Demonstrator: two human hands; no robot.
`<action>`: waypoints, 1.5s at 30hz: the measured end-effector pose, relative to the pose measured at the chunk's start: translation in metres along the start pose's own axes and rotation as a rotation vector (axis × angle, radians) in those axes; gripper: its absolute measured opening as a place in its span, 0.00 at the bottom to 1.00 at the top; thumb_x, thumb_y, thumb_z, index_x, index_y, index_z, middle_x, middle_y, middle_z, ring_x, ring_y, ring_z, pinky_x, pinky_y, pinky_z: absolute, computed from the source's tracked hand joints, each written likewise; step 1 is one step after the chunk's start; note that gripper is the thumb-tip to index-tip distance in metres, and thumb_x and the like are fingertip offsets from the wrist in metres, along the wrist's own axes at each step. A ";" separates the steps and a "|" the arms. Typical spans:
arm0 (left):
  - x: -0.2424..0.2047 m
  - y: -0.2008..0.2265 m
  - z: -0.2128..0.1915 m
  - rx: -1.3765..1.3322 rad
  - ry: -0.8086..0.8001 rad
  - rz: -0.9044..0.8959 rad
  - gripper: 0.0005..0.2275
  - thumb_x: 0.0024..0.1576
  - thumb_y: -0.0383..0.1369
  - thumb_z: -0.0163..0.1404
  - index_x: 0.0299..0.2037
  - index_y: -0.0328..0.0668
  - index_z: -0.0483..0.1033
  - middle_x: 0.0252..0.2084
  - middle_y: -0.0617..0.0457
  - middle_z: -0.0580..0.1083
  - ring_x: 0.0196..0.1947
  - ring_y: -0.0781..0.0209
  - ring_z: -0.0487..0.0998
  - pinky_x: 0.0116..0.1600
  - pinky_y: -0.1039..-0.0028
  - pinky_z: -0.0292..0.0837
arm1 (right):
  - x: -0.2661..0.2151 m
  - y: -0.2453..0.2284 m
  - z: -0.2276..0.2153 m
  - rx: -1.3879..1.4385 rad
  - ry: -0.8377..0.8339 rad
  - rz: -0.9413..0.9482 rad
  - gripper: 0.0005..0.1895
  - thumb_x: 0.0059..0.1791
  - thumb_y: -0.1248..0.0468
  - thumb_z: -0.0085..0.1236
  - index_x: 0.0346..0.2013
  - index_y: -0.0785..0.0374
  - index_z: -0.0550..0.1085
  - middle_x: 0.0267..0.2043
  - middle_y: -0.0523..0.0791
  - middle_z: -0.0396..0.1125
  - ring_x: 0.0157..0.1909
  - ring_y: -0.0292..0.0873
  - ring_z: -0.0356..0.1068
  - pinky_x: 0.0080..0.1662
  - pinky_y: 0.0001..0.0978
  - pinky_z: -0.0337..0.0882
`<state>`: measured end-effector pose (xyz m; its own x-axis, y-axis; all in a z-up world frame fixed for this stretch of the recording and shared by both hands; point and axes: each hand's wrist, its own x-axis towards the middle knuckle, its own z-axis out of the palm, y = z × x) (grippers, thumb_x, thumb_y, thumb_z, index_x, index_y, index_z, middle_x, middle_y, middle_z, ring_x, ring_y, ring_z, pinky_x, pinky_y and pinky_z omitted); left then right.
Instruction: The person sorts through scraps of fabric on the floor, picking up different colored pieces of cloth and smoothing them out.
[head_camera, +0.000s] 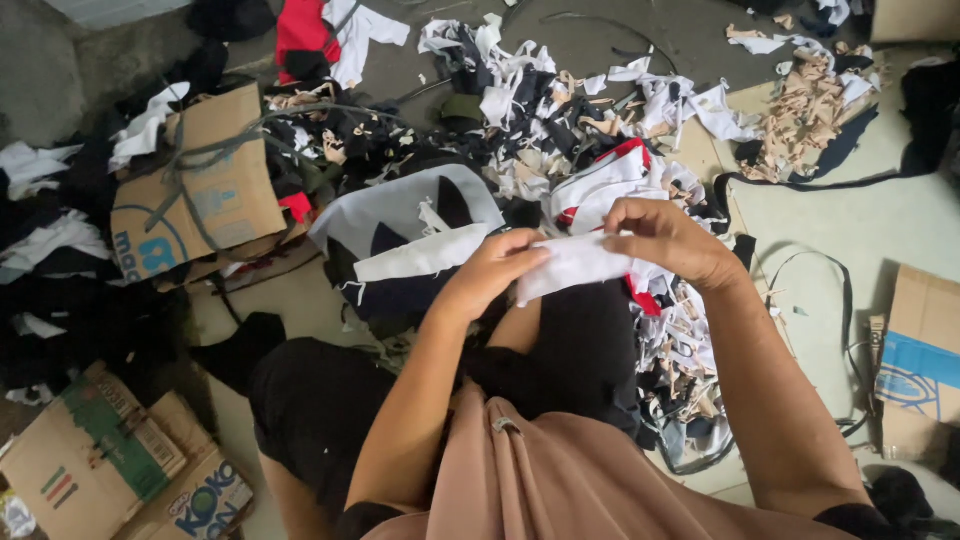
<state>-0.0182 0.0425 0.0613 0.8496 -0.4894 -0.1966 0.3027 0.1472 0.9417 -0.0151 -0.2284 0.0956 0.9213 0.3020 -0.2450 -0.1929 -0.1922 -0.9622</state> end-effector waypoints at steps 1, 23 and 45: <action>-0.002 -0.006 -0.009 -0.001 0.004 0.001 0.11 0.58 0.34 0.58 0.48 0.39 0.80 0.37 0.54 0.78 0.38 0.68 0.75 0.46 0.74 0.75 | -0.001 -0.003 0.004 -0.001 -0.004 0.000 0.09 0.46 0.68 0.67 0.39 0.66 0.77 0.33 0.44 0.71 0.36 0.38 0.70 0.42 0.31 0.72; -0.123 0.021 -0.079 0.075 0.080 -0.089 0.16 0.57 0.34 0.58 0.55 0.40 0.78 0.41 0.53 0.78 0.41 0.67 0.75 0.46 0.76 0.77 | 0.023 0.027 0.122 0.082 -0.286 0.130 0.11 0.43 0.64 0.72 0.38 0.61 0.79 0.30 0.41 0.73 0.31 0.36 0.74 0.35 0.28 0.76; -0.055 -0.013 -0.190 0.572 0.770 -0.334 0.21 0.57 0.33 0.52 0.63 0.54 0.72 0.58 0.44 0.75 0.52 0.51 0.81 0.52 0.63 0.78 | 0.176 0.060 0.179 -0.121 0.250 0.099 0.08 0.49 0.63 0.67 0.39 0.65 0.80 0.28 0.49 0.73 0.26 0.39 0.76 0.32 0.26 0.81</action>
<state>0.0130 0.2311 0.0082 0.8678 0.2862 -0.4062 0.4950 -0.4282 0.7560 0.0751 -0.0201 -0.0266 0.9574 0.0394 -0.2860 -0.2586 -0.3234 -0.9102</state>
